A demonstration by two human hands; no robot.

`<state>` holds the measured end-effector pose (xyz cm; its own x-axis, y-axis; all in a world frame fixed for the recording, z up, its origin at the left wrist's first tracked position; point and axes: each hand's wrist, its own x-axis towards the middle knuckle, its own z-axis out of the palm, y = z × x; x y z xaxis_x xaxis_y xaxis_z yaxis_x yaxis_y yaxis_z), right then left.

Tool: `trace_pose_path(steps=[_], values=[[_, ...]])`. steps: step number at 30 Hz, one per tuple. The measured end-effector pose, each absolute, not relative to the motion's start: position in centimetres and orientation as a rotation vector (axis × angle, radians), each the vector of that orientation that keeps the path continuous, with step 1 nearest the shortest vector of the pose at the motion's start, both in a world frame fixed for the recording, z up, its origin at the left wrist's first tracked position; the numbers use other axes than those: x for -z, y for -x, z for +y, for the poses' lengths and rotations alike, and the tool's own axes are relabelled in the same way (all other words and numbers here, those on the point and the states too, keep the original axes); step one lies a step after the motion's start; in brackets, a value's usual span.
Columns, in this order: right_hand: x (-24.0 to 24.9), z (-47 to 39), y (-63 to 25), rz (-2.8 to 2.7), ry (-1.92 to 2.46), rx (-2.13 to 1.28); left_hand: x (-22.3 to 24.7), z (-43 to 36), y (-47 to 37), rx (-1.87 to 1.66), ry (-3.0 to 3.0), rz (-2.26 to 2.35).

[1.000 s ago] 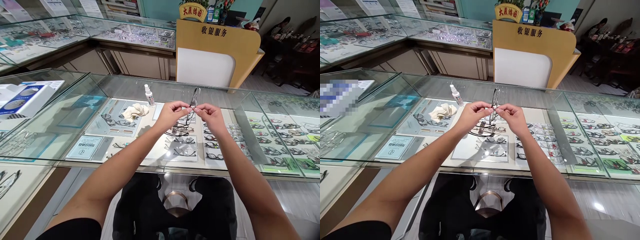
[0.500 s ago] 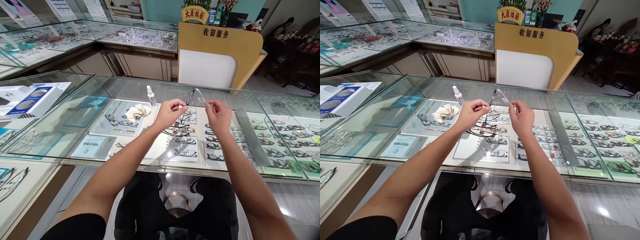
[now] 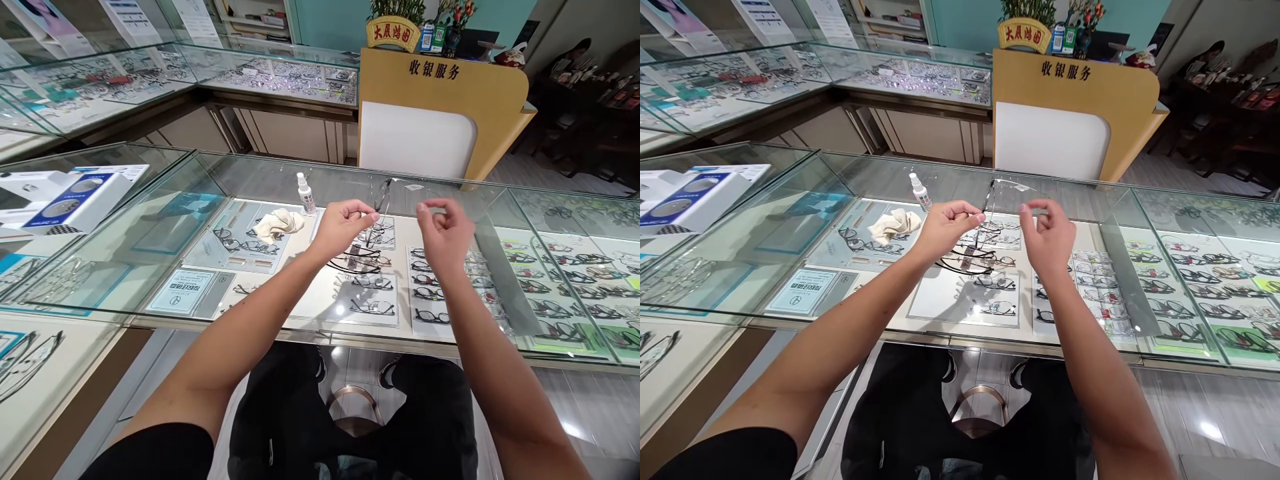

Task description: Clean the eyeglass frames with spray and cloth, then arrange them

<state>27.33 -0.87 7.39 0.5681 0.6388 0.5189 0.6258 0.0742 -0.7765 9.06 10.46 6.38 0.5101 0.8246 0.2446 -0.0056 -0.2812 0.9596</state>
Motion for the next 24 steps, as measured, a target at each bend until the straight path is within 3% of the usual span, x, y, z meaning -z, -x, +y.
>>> trace_pose_path(steps=[3,6,24], values=[[-7.2,-0.7,-26.6,-1.085,1.497,-0.400,-6.3,9.8,-9.4,-0.925,-1.659,0.675],[-7.1,-0.5,-26.6,-1.070,1.457,-0.532,-6.2,9.2,-9.6,-0.900,-1.670,0.644],[-6.0,1.1,-29.1,-0.770,1.444,-0.580,-6.4,11.2,-9.2,-1.147,-1.304,0.673]])
